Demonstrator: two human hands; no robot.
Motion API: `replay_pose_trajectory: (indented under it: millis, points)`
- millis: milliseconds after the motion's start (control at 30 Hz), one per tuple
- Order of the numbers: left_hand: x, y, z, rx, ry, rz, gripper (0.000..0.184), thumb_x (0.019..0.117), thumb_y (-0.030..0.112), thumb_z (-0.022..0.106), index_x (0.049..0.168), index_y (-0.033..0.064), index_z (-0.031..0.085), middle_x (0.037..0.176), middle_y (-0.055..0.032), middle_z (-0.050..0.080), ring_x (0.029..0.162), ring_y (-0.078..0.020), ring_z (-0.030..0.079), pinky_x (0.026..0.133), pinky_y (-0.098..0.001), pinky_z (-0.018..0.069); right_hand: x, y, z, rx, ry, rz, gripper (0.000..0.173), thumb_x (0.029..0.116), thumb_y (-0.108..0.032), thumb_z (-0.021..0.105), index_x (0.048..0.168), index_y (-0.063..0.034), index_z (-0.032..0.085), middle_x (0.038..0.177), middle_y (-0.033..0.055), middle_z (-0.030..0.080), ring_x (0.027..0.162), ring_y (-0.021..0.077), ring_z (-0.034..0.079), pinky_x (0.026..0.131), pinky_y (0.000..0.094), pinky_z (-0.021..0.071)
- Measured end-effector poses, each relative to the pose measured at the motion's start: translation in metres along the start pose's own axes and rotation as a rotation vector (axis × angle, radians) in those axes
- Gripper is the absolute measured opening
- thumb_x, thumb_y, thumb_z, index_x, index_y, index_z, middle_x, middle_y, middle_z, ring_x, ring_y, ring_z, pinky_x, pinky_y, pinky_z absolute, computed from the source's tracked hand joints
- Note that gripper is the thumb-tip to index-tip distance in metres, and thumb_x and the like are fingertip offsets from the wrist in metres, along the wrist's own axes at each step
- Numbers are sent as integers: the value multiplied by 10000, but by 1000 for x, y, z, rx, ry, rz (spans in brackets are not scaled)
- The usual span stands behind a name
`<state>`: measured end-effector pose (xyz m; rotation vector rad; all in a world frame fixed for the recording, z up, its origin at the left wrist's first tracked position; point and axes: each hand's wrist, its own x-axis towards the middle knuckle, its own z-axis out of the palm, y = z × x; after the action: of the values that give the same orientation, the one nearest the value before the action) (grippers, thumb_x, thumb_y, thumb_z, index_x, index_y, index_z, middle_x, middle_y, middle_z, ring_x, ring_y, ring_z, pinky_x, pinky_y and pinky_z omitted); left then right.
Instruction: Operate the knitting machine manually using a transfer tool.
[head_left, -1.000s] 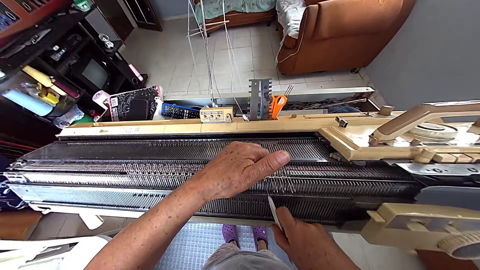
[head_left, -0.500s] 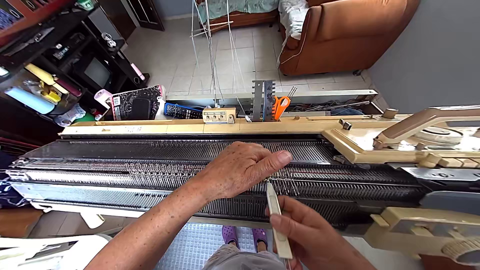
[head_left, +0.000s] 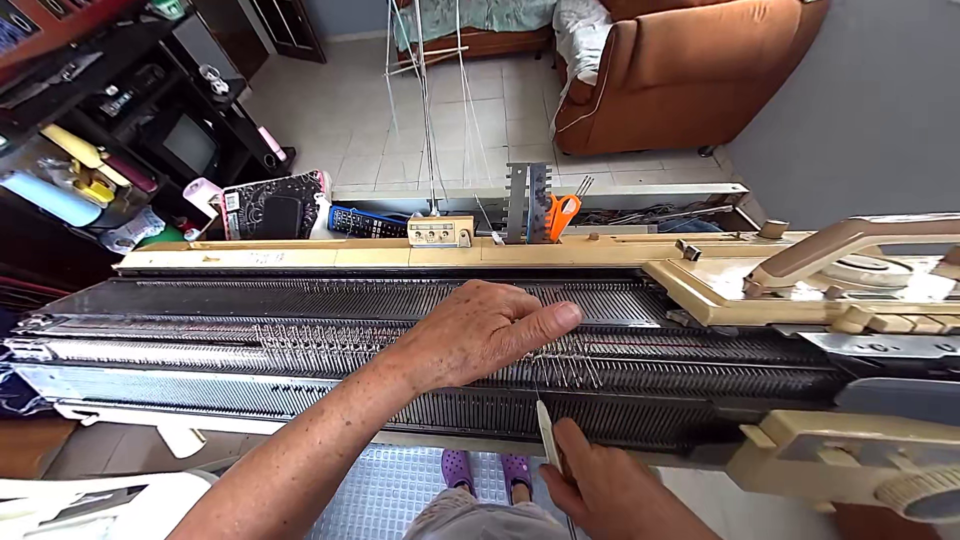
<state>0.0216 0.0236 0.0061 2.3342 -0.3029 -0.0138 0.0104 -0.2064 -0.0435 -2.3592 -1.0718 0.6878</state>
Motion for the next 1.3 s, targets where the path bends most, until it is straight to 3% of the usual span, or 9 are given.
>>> replay_pose_trajectory:
  millis: [200, 367, 467, 600, 733, 867, 933, 1133, 1300]
  points:
    - [0, -2, 0, -24, -8, 15, 648, 1060, 542, 293, 902, 91, 731, 824, 34, 648, 788, -29, 604, 709, -240, 479, 11, 20, 31, -135, 460, -228, 183, 887, -158, 625, 937, 18, 629, 525, 55, 535, 399, 184, 557, 378, 304, 451]
    - [-2, -1, 0, -31, 15, 4, 609, 1064, 511, 324, 898, 89, 731, 822, 35, 650, 781, -20, 598, 700, -229, 471, 9, -1, -9, 1110, -179, 62, 129, 1010, -133, 593, 1090, -125, 492, 735, -92, 671, 562, 23, 660, 507, 200, 574]
    - [-2, 1, 1, 3, 25, -17, 622, 1066, 513, 308, 894, 93, 734, 837, 24, 656, 799, -44, 609, 711, -257, 478, 3, -15, -25, 1355, -256, 92, 105, 1012, -107, 563, 1066, -146, 482, 759, -92, 689, 577, 19, 666, 512, 192, 573]
    - [-3, 2, 1, 55, 44, -21, 658, 1066, 517, 270, 830, 85, 707, 794, 2, 639, 779, -86, 614, 698, -303, 474, -14, -26, -30, 951, -193, -33, 140, 1012, -120, 600, 1081, -83, 484, 760, -59, 666, 597, 39, 657, 530, 224, 565]
    - [-3, -1, 1, 14, 38, 24, 670, 1063, 534, 248, 803, 104, 690, 756, 34, 605, 743, -46, 578, 671, -263, 447, 3, -7, 1, 121, -67, 9, 276, 999, -152, 602, 1136, 86, 573, 707, 165, 646, 614, 304, 683, 595, 433, 566]
    - [-6, -2, 0, -9, 35, 43, 701, 1065, 547, 226, 848, 96, 716, 805, 25, 644, 803, -33, 605, 719, -254, 466, 12, 7, 33, -307, 444, -186, 190, 875, -139, 647, 936, 40, 637, 540, 115, 573, 419, 269, 605, 382, 366, 474]
    - [-7, -2, -1, -11, 36, 42, 703, 1065, 553, 220, 859, 99, 716, 810, 30, 644, 808, -29, 603, 722, -249, 467, 14, 8, 35, -139, 457, -199, 191, 885, -155, 632, 947, 25, 637, 538, 69, 556, 409, 204, 577, 384, 319, 464]
    - [-11, -4, -4, -35, 45, 37, 691, 1077, 530, 225, 922, 93, 737, 827, 40, 668, 810, -6, 615, 739, -226, 485, 21, -13, -18, 1344, -215, 118, 61, 1008, -141, 569, 1046, -131, 522, 700, -61, 682, 539, 34, 663, 488, 191, 567]
    - [-12, -2, -5, -12, 41, 8, 690, 1071, 537, 245, 994, 70, 747, 873, -1, 691, 831, -51, 643, 766, -261, 515, -6, -33, -34, 1232, -244, 7, 116, 1015, -118, 566, 1071, -148, 469, 768, -118, 667, 594, -6, 643, 524, 185, 554]
